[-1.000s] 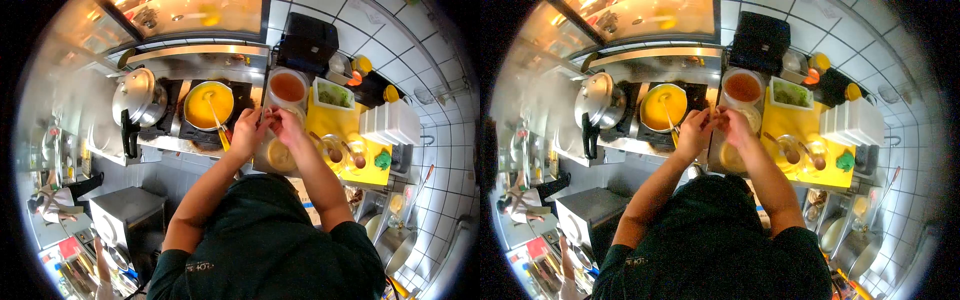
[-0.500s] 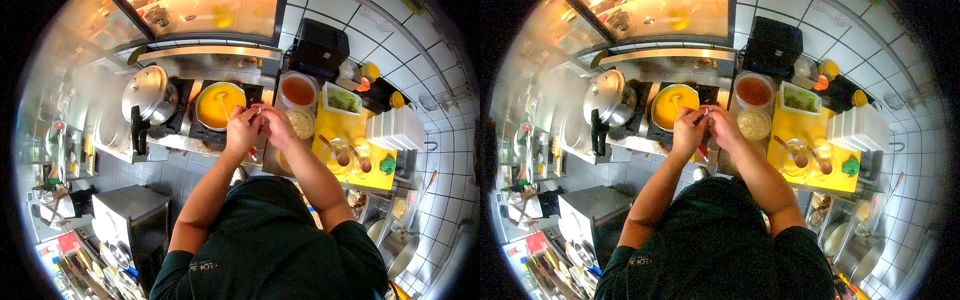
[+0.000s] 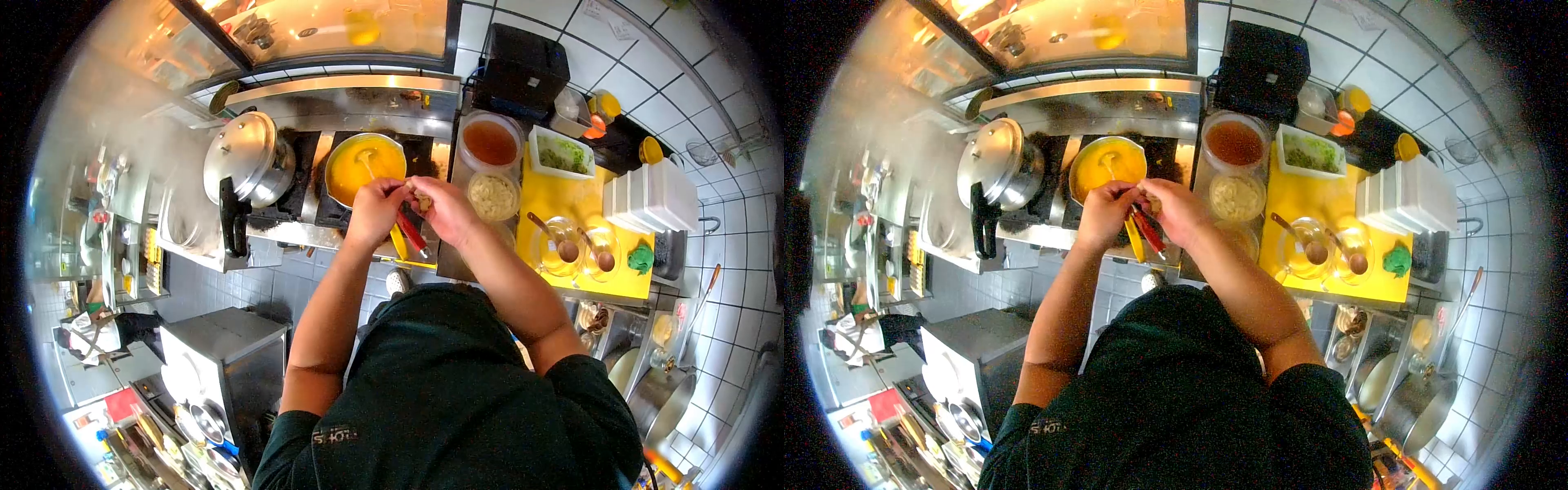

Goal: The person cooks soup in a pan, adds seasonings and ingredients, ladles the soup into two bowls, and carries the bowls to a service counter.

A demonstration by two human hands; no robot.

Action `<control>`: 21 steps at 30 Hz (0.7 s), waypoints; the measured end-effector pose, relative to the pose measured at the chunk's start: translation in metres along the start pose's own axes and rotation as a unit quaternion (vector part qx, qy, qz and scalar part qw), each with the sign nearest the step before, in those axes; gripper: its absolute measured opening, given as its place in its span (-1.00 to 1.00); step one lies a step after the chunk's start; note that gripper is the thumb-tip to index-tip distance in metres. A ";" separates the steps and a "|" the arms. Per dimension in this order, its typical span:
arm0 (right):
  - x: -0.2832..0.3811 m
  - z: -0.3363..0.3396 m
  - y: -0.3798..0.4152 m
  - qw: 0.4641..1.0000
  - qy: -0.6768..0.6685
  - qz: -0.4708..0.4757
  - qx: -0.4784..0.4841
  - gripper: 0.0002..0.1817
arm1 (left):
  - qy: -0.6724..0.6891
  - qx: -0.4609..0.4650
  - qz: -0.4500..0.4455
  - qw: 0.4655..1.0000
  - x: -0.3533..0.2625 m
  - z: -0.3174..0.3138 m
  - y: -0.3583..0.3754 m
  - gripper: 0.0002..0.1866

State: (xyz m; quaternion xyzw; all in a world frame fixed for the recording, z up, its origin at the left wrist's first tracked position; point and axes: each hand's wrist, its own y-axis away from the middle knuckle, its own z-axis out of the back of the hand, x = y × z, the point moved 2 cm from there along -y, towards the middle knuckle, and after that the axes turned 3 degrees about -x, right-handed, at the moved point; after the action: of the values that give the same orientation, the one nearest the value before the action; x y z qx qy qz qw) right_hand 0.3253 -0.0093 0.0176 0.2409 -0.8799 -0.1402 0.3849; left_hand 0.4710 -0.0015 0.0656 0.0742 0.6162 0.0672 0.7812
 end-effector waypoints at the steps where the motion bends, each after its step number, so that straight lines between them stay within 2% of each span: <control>1: -0.002 -0.001 0.002 1.000 0.016 0.003 -0.021 -0.83 | -0.001 0.002 0.004 1.000 0.000 -0.001 0.000 -0.83; 4: -0.008 -0.004 0.006 0.996 0.028 0.015 -0.079 -0.88 | -0.165 -0.064 -0.105 0.979 0.013 -0.008 -0.003 -0.77; 7: -0.013 0.003 0.007 0.995 -0.029 0.016 -0.096 -0.89 | -0.215 -0.130 -0.177 0.952 0.016 -0.020 0.002 -0.76; 10: -0.015 0.015 0.006 0.981 -0.180 -0.006 -0.069 -0.87 | -0.117 -0.142 -0.099 0.978 0.013 -0.032 0.008 -0.80; 12: -0.011 0.026 0.005 0.966 -0.243 -0.023 -0.081 -0.86 | 0.152 -0.088 -0.006 0.984 0.020 -0.040 0.007 -0.83; 13: -0.008 0.032 0.005 0.957 -0.275 -0.029 -0.088 -0.86 | 0.118 -0.078 -0.027 0.990 0.026 -0.032 0.004 -0.84; 14: -0.007 0.037 0.007 0.951 -0.296 -0.039 -0.085 -0.87 | 0.212 -0.068 -0.034 0.974 0.019 -0.025 0.006 -0.87; 16: -0.001 0.051 0.017 0.934 -0.345 -0.032 -0.089 -0.86 | 0.238 -0.100 -0.199 0.946 -0.033 0.006 0.019 -0.89; 17: 0.001 0.060 0.022 0.938 -0.334 -0.019 -0.094 -0.85 | 0.119 -0.191 -0.275 0.935 -0.056 0.031 0.021 -0.88; 18: -0.001 0.070 0.024 0.941 -0.323 -0.004 -0.101 -0.84 | 0.240 -0.176 -0.261 0.918 -0.093 0.052 0.035 -0.83; 19: -0.003 0.079 0.028 0.942 -0.319 0.004 -0.100 -0.86 | 0.112 -0.227 -0.410 0.877 -0.121 0.082 0.037 -0.77; 20: -0.005 0.087 0.029 0.945 -0.314 0.010 -0.095 -0.89 | 0.140 -0.334 -0.424 0.830 -0.152 0.103 0.049 -0.75; 21: -0.011 0.097 0.025 0.942 -0.323 0.009 -0.094 -0.89 | 0.306 -0.367 -0.429 0.767 -0.173 0.130 0.054 -0.79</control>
State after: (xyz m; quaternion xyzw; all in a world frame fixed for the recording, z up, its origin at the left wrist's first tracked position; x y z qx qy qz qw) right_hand 0.2513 0.0232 -0.0428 0.1371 -0.9421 -0.2886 0.1017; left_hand 0.5564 0.0134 0.2707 -0.5145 0.7185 -0.0353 0.4666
